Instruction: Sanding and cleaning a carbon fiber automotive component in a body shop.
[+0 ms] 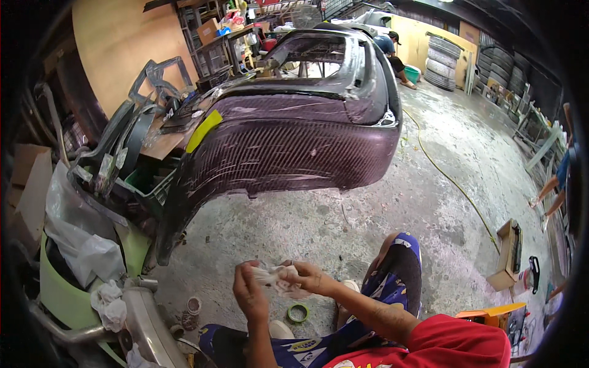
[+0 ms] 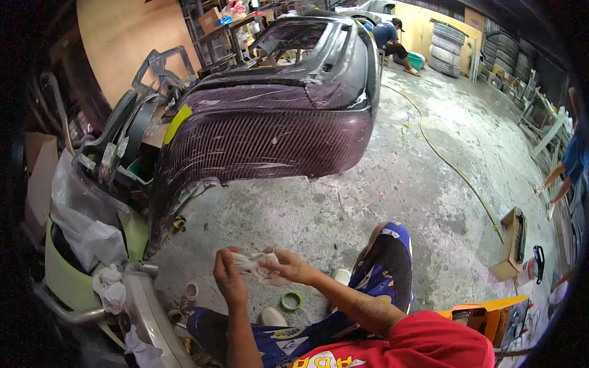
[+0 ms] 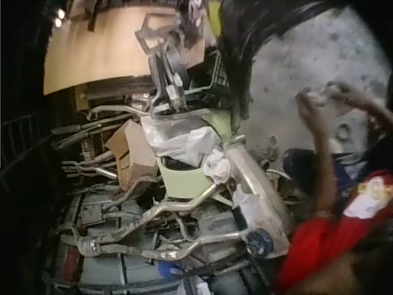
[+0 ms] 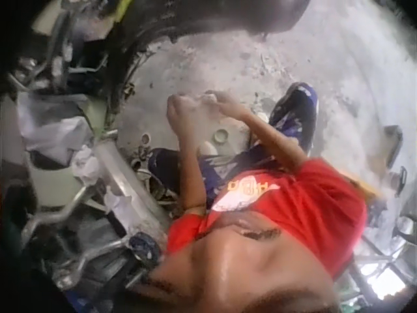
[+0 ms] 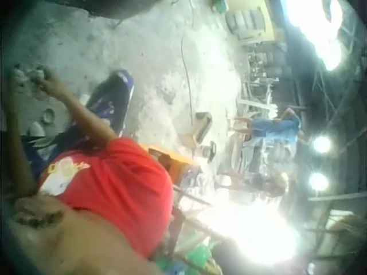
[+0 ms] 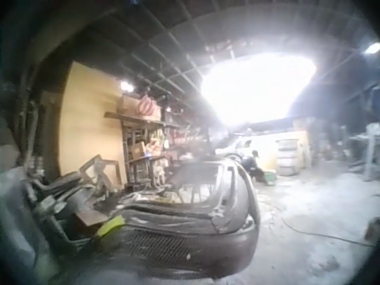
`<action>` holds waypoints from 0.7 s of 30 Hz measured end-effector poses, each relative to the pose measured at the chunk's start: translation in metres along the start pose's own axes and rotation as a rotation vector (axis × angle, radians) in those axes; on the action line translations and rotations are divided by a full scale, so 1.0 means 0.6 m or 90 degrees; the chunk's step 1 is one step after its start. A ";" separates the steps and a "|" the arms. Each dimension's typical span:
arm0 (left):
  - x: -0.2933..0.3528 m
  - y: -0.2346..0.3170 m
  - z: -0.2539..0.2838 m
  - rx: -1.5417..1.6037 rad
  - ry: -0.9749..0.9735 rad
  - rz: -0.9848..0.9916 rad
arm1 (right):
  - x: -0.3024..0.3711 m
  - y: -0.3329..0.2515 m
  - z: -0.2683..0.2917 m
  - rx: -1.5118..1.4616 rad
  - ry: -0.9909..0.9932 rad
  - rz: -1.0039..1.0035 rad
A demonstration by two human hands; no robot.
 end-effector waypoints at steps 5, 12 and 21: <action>-0.007 -0.073 0.034 0.215 0.050 0.126 | -0.008 -0.030 -0.029 0.157 -0.166 0.068; -0.044 0.067 -0.014 -0.036 -0.161 0.053 | -0.011 0.037 0.091 0.242 -0.060 0.058; -0.027 -0.026 -0.079 -0.202 -0.160 -0.137 | 0.016 -0.029 0.129 -0.064 0.240 0.049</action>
Point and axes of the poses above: each hand's wrist, its own x-axis away from the middle knuckle, its own z-axis out of the back of the hand, y = z × x, the point moved 10 cm from there along -x, towards the middle knuckle, and after that the axes turned 13 degrees about -x, right-handed, at the moved point
